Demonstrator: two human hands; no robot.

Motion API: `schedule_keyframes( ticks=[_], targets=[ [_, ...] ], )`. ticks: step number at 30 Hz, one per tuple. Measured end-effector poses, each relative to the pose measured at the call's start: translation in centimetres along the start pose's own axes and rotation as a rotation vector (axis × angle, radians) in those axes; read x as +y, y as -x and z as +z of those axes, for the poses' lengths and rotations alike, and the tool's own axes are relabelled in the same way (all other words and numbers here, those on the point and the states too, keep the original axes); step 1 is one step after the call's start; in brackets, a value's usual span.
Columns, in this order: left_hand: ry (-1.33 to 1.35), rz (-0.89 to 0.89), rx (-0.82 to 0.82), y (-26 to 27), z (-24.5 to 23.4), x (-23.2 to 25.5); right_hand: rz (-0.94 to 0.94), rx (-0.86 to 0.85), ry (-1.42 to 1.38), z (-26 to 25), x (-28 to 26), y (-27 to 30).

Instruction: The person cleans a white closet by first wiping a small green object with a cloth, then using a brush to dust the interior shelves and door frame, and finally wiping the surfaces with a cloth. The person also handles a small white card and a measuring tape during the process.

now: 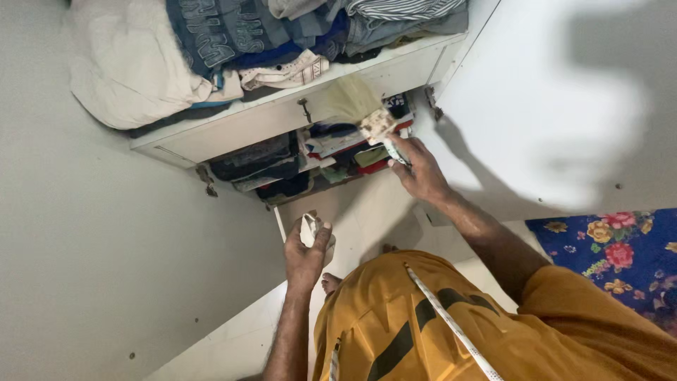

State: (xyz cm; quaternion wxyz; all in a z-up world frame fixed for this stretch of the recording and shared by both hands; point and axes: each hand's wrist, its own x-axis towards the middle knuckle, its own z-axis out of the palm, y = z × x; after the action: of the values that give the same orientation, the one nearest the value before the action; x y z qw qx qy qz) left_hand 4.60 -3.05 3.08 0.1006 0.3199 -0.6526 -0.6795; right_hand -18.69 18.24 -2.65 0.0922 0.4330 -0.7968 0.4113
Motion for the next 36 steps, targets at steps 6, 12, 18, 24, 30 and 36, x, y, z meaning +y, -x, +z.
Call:
schedule_keyframes(
  ticks=[6, 12, 18, 24, 30, 36],
  targets=[
    [-0.158, -0.066, 0.051, 1.0, 1.3, -0.2, 0.503, 0.167, 0.209, -0.8, 6.6, 0.7],
    [-0.291, -0.035, 0.050, 1.4, 3.5, 1.0, 0.488, -0.062, 0.326, -2.2, 8.0, 3.3],
    [-0.347, 0.010, 0.042, 0.9, 5.2, 1.0, 0.374, 0.119, 0.400, -2.6, 8.7, 3.2],
    [-0.452, 0.060, 0.024, 0.3, 7.3, 1.2, 0.645, -0.255, 0.034, -2.7, 9.3, 3.3],
    [-0.365, -0.050, -0.061, 0.4, 8.3, 2.2, 0.136, 0.351, 0.120, -2.8, 5.4, 4.0],
    [-0.461, 0.121, -0.127, -1.5, 8.3, 2.5, 1.335, 0.180, -1.125, 0.7, 13.0, 2.4]
  ],
)
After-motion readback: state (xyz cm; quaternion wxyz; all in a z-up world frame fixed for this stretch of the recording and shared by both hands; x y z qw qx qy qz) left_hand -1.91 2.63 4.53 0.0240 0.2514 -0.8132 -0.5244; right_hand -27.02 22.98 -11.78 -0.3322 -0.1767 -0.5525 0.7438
